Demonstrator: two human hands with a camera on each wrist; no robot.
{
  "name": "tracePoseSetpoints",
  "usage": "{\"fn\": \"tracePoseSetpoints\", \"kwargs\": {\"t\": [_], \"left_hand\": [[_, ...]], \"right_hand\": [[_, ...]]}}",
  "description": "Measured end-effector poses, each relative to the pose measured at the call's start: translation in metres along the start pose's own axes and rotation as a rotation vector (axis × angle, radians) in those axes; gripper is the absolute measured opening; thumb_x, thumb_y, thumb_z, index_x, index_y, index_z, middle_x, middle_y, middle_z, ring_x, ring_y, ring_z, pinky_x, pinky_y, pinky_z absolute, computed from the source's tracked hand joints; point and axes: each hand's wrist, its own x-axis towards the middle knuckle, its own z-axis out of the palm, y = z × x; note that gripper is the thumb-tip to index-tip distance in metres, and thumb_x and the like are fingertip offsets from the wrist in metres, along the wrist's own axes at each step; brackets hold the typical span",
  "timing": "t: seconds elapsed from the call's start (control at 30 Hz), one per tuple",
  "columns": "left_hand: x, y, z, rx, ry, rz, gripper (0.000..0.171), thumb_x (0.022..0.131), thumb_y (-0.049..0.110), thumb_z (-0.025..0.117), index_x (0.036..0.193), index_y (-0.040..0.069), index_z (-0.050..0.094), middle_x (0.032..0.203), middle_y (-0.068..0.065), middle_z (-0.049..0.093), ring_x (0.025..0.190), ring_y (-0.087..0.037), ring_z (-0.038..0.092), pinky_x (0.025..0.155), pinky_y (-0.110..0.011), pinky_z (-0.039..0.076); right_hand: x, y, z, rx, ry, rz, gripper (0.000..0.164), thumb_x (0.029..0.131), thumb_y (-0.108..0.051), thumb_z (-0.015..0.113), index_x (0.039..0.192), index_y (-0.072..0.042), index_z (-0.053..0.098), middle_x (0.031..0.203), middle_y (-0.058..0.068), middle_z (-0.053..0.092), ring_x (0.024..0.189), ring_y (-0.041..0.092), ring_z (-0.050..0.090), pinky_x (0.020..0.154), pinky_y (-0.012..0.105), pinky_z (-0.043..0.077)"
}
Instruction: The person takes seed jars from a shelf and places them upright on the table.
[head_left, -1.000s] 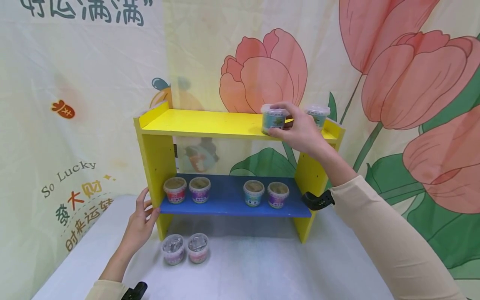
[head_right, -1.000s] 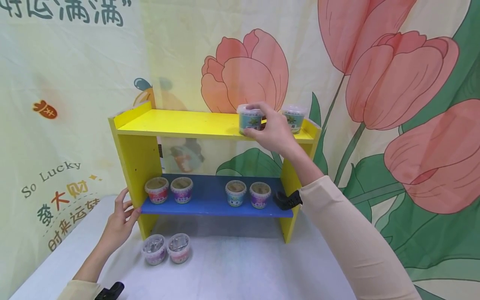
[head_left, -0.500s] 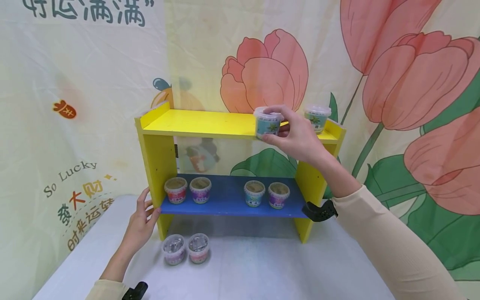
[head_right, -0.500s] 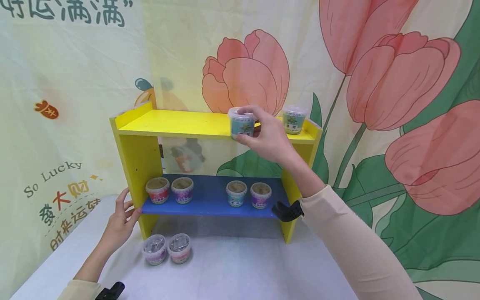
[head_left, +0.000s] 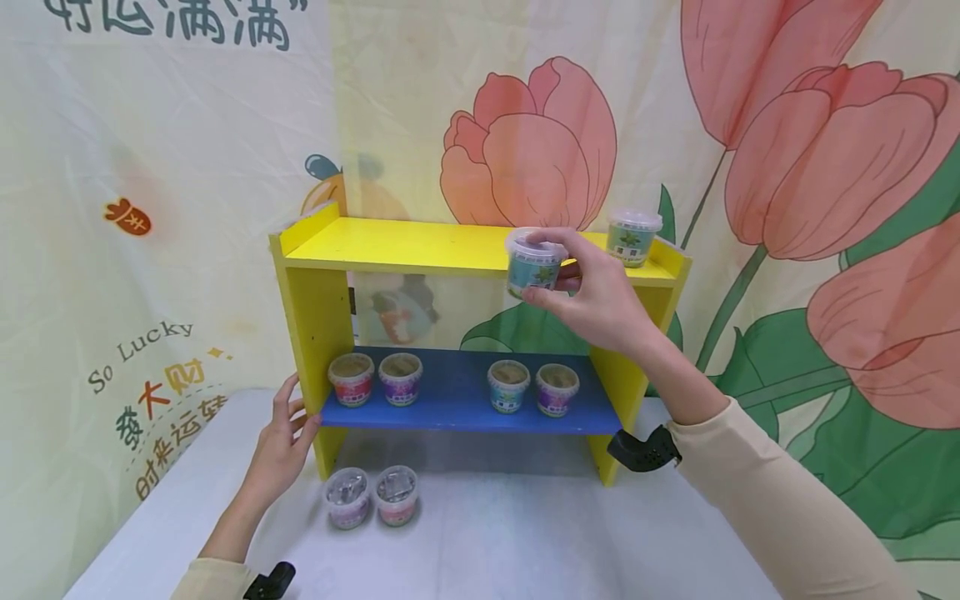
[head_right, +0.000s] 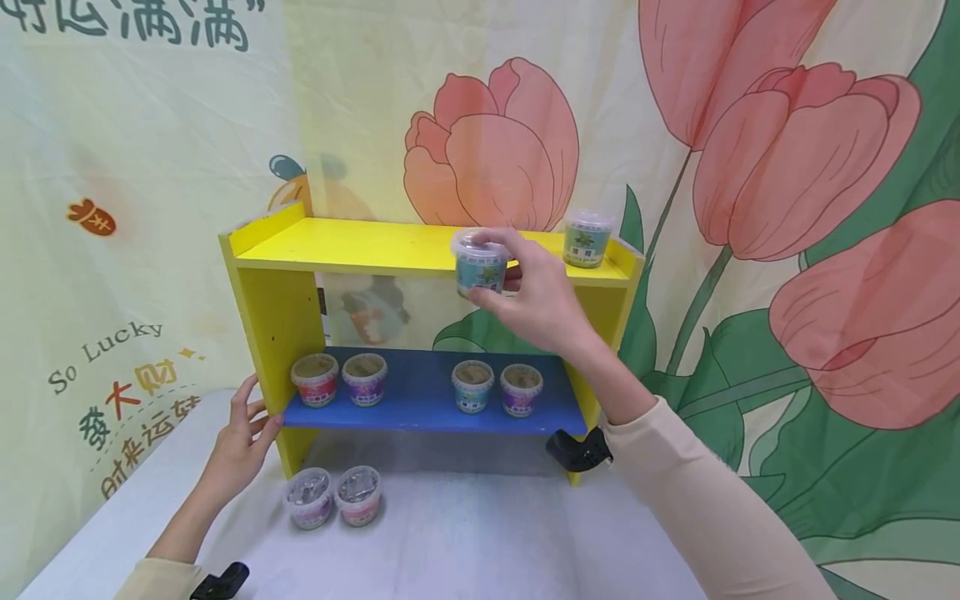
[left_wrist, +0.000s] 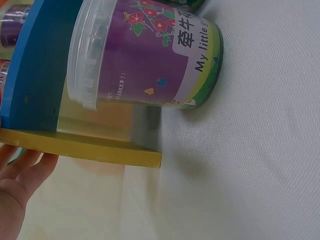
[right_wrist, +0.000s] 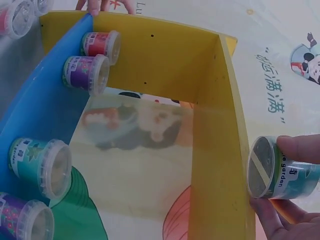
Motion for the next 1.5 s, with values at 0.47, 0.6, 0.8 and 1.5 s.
{"fn": "tracePoseSetpoints", "kwargs": {"t": [0.47, 0.6, 0.8, 1.5], "left_hand": [[0.001, -0.004, 0.001, -0.002, -0.001, 0.002, 0.089, 0.112, 0.012, 0.054, 0.168, 0.039, -0.009, 0.155, -0.041, 0.04, 0.128, -0.065, 0.055, 0.095, -0.069, 0.051], [0.001, -0.005, 0.001, -0.001, -0.001, 0.0, 0.089, 0.112, 0.012, 0.054, 0.168, 0.041, -0.009, 0.155, -0.04, 0.04, 0.129, -0.065, 0.055, 0.095, -0.07, 0.05], [0.001, -0.006, 0.001, -0.009, 0.0, 0.003, 0.089, 0.112, 0.012, 0.054, 0.168, 0.042, -0.009, 0.155, -0.04, 0.041, 0.129, -0.065, 0.055, 0.095, -0.07, 0.05], [0.001, -0.007, 0.003, -0.009, 0.01, 0.01, 0.089, 0.112, 0.012, 0.054, 0.168, 0.041, -0.008, 0.155, -0.039, 0.042, 0.129, -0.064, 0.056, 0.095, -0.067, 0.052]], "right_hand": [[-0.021, 0.006, 0.018, 0.013, -0.054, 0.044, 0.066, 0.093, -0.014, 0.084, 0.151, -0.02, 0.055, 0.141, 0.013, 0.062, 0.107, 0.03, 0.071, 0.098, 0.047, 0.062], [-0.029, 0.009, 0.026, 0.039, -0.055, 0.035, 0.065, 0.092, -0.012, 0.085, 0.15, -0.02, 0.056, 0.138, 0.012, 0.063, 0.106, 0.028, 0.072, 0.096, 0.046, 0.063], [-0.044, 0.017, 0.044, 0.082, -0.051, 0.009, 0.063, 0.091, -0.009, 0.085, 0.147, -0.019, 0.058, 0.138, 0.012, 0.063, 0.105, 0.027, 0.072, 0.094, 0.045, 0.064], [-0.078, 0.038, 0.091, 0.101, -0.028, 0.013, 0.065, 0.088, -0.009, 0.088, 0.146, -0.021, 0.06, 0.131, 0.01, 0.063, 0.113, 0.026, 0.066, 0.091, 0.043, 0.065]]}}
